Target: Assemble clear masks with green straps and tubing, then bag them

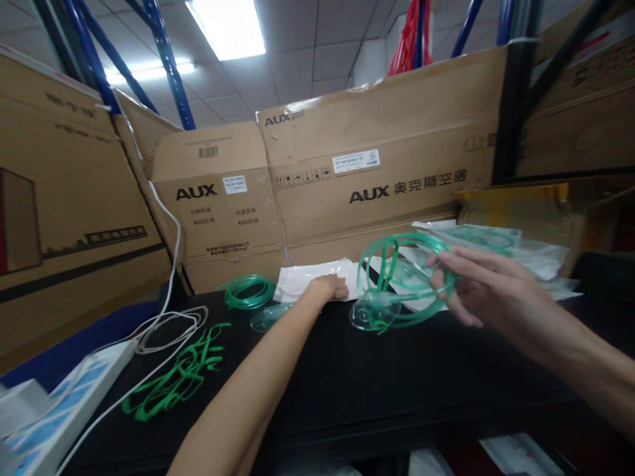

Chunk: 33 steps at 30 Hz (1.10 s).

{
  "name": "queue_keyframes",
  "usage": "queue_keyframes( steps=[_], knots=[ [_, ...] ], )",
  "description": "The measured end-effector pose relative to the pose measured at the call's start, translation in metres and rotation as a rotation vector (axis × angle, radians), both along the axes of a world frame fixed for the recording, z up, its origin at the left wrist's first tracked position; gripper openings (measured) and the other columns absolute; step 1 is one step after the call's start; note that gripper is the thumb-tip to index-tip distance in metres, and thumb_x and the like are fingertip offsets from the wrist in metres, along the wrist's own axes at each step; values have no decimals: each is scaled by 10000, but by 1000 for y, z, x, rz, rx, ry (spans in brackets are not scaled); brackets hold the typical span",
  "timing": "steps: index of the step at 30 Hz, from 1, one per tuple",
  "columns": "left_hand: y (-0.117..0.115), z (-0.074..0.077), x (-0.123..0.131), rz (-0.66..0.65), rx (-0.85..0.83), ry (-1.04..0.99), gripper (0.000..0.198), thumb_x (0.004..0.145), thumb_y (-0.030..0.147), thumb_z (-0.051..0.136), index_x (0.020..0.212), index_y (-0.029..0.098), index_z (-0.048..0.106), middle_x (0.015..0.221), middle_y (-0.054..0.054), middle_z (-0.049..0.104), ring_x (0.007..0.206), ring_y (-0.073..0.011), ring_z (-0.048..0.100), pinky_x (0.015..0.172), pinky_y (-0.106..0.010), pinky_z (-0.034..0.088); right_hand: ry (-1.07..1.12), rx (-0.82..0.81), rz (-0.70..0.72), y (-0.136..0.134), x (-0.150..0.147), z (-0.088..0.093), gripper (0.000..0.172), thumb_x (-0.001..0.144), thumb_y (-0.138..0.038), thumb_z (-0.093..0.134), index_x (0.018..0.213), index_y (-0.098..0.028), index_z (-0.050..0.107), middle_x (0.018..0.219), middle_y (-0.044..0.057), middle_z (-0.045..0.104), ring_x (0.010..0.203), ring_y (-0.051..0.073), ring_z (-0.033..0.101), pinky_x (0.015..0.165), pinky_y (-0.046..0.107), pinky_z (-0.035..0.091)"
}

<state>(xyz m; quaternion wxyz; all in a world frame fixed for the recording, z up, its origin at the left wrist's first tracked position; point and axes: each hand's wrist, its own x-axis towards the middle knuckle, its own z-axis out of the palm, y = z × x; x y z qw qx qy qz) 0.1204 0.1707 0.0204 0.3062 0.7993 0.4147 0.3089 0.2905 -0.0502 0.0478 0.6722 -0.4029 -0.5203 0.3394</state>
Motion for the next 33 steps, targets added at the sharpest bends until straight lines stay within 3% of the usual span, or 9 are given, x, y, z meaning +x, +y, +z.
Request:
queue_keyframes(
  steps=[6, 9, 11, 13, 15, 19, 20, 26, 33],
  knots=[
    [-15, 42, -26, -1, 180, -10, 205, 984, 303, 632, 1156, 208, 689, 1286, -92, 660, 1118, -230, 647, 985, -442, 537, 161, -192, 216, 5, -19, -31, 248, 814, -488, 760, 841, -243, 725, 650, 7, 631, 318, 80, 462, 265, 171, 304],
    [-51, 62, -57, 39, 312, -108, 207, 958, 153, 594, 1039, 211, 775, 1197, -88, 734, 1159, -234, 639, 1088, -394, 450, 186, -321, 361, 13, -31, -45, 330, 777, -507, 790, 845, -199, 690, 644, 2, 656, 325, 70, 488, 284, 153, 311],
    [-87, 64, -79, 52, 353, -152, 242, 961, 188, 571, 1032, 231, 799, 1066, -65, 774, 1026, -239, 693, 1021, -365, 490, 124, -409, 393, 16, -35, -53, 386, 757, -523, 797, 854, -173, 666, 615, 5, 665, 352, 89, 525, 313, 166, 363],
    [-126, 56, -100, -3, 364, -111, 218, 954, 307, 613, 1025, 233, 805, 1008, -54, 788, 956, -250, 713, 957, -356, 523, -39, -479, 390, 15, -35, -57, 415, 787, -543, 757, 872, -150, 654, 535, 7, 646, 368, 111, 540, 354, 189, 405],
    [-159, 39, -116, -56, 360, 64, 275, 961, 406, 615, 1149, 269, 762, 1178, -31, 755, 1105, -255, 674, 1022, -368, 492, -299, -501, 294, 11, -31, -56, 430, 834, -547, 691, 933, -128, 669, 462, 7, 618, 349, 137, 525, 368, 222, 401],
    [-186, 3, -131, -50, 287, 267, 374, 946, 484, 626, 1287, 337, 674, 1345, -3, 669, 1255, -256, 600, 1120, -410, 426, -766, -167, -311, -6, -31, -46, 336, 884, -400, 650, 1052, -123, 737, 670, 65, 720, 539, 199, 642, 549, 299, 472],
    [-186, -3, -132, -47, 257, 293, 382, 942, 495, 628, 1295, 351, 665, 1367, 4, 655, 1277, -258, 586, 1135, -419, 410, -819, -63, -385, -10, -35, -43, 276, 902, -363, 639, 1023, -144, 757, 731, 69, 734, 619, 207, 667, 616, 305, 484],
    [-172, -11, -124, -73, 131, 288, 412, 901, 482, 679, 1295, 363, 657, 1340, 36, 682, 1275, -254, 588, 1122, -387, 399, -841, 144, -32, -8, -75, -50, 167, 974, -228, 609, 964, -209, 774, 974, 38, 759, 932, 188, 695, 859, 272, 473],
    [-159, -5, -108, -78, 119, 195, 193, 921, 345, 634, 1008, 251, 778, 990, 26, 782, 959, -215, 697, 874, -287, 463, -535, -66, 71, 17, -84, -77, 102, 885, -265, 741, 872, -165, 727, 692, -31, 645, 639, 124, 578, 596, 217, 419]
  ],
)
